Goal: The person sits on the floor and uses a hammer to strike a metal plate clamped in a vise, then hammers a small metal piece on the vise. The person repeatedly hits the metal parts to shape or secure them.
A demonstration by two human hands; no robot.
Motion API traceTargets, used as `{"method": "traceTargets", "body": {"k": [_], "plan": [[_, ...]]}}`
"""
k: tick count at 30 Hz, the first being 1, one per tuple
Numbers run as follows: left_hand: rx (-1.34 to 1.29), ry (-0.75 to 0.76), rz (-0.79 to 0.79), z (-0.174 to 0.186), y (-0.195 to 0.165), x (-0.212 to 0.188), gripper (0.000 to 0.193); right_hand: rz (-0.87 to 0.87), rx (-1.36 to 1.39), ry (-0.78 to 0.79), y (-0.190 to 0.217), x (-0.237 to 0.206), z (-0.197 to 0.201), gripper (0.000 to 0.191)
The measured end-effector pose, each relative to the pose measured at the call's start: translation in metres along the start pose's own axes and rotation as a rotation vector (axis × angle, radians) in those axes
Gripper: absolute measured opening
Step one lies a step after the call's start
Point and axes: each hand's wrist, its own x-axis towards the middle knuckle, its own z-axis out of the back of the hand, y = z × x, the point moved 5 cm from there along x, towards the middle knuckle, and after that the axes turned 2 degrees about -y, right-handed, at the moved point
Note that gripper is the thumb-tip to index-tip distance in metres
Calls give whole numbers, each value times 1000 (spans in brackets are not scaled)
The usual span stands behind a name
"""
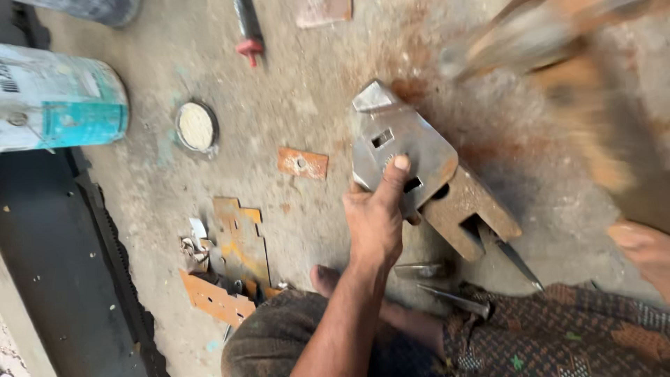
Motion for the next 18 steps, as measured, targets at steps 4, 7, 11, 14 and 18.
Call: {"method": "traceTargets", "body": {"k": [4,7,11,14,18], "plan": [[-82,42,-14,-3,0,0,48,-3,-64,2,24,-14,4,27],[-45,35,-22,-3,0,0,46,-22,-65,13,36,-26,7,27],[-39,39,-24,-3,-2,-2,44,-38,-75,39,40,-39,10,27],[-37,38,-32,-4,-3,-2,42,-25,-62,11,38,-44,13,27],[31,-13,-43,-1,-3,-2,43,-37,-64,35,29,-46,12,27]]}}
